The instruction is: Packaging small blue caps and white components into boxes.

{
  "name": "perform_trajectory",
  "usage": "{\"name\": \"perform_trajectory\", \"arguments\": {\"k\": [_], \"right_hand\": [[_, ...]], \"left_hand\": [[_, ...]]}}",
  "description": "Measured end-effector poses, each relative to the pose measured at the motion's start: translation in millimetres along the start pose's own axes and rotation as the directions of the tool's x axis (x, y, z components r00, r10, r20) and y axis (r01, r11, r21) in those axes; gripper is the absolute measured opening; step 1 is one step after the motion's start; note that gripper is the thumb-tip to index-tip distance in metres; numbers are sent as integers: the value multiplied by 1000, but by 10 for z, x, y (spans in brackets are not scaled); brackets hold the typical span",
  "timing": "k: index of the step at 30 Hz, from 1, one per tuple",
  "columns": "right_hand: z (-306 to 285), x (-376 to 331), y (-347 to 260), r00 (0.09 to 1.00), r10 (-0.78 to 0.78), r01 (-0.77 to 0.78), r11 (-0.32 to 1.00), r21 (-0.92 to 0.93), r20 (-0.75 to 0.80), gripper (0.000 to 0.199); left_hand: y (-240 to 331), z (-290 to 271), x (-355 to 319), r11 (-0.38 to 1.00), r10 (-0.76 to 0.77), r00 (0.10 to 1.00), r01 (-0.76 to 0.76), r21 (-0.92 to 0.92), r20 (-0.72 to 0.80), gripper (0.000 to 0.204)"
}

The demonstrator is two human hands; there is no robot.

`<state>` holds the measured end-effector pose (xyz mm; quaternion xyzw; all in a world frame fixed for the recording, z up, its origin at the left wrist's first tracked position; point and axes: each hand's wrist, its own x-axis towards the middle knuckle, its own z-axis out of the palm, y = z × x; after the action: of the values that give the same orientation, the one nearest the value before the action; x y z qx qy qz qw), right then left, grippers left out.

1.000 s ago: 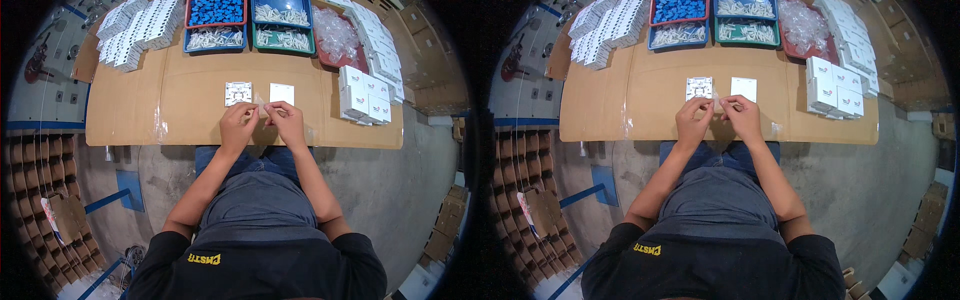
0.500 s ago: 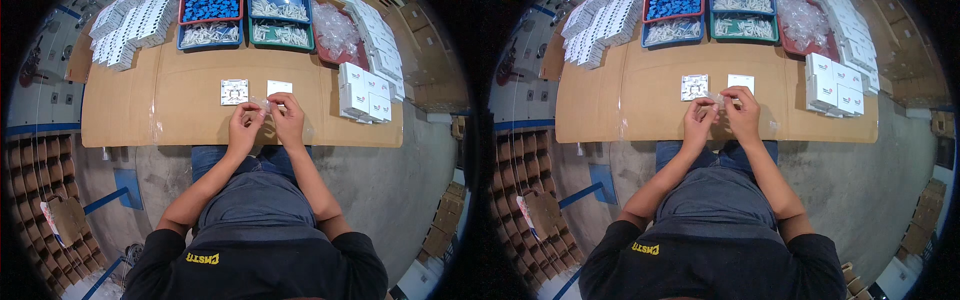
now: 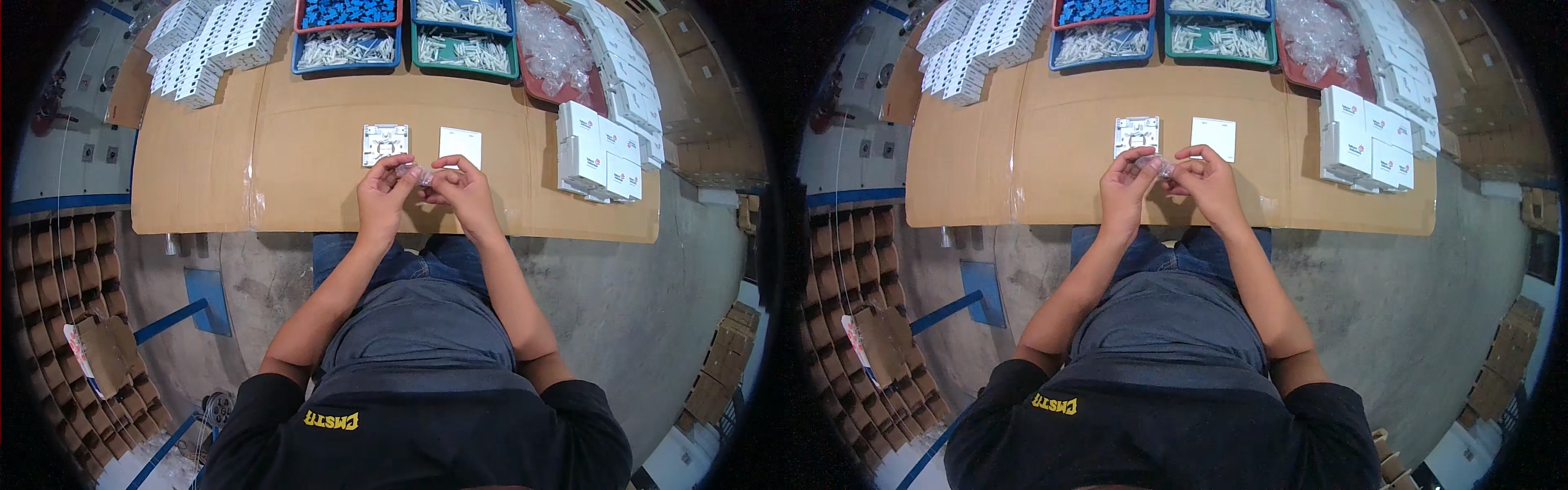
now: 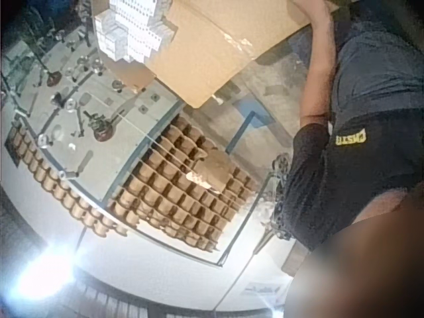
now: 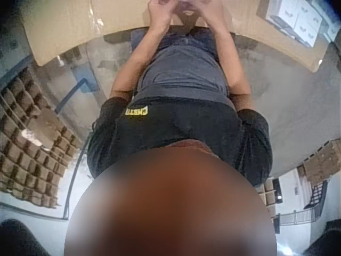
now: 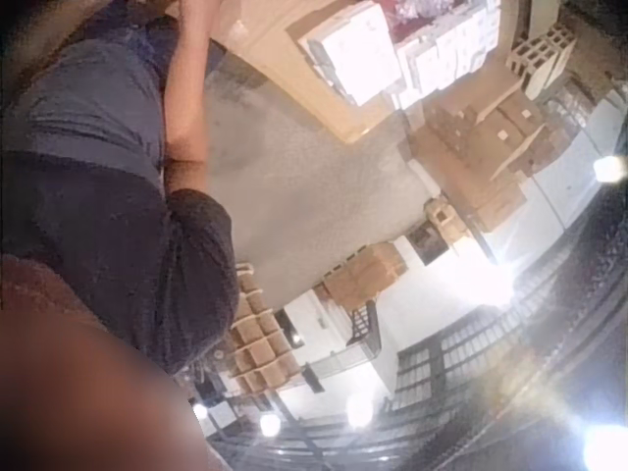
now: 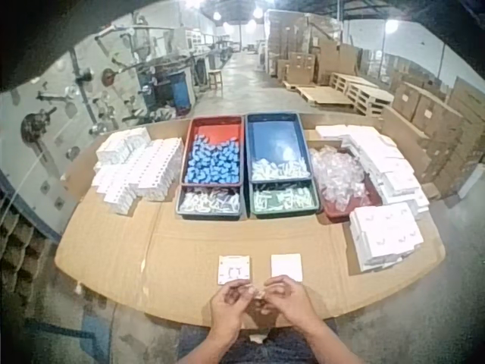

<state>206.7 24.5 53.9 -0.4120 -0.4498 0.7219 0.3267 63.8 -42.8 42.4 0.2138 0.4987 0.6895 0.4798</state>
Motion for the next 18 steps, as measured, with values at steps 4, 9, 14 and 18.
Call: {"name": "perform_trajectory", "arguments": {"k": [4, 9, 14, 18], "right_hand": [[-60, 15, 32, 996, 50, -54, 998, 43, 73, 14], [-37, -19, 5, 996, 29, -33, 998, 52, 83, 12], [-29, -25, -22, 994, 90, -92, 995, 35, 58, 19], [-76, -9, -21, 974, 192, -211, 959, 188, 117, 20]], "left_hand": [[-15, -41, -2, 997, 65, 998, -65, 32, 2, 20], [11, -28, 2, 995, 104, 994, -104, 4, -38, 18], [55, -3, -27, 971, 228, 972, -231, 66, 46, 19], [9, -22, -35, 977, 209, 975, -211, 20, 74, 23]]}}
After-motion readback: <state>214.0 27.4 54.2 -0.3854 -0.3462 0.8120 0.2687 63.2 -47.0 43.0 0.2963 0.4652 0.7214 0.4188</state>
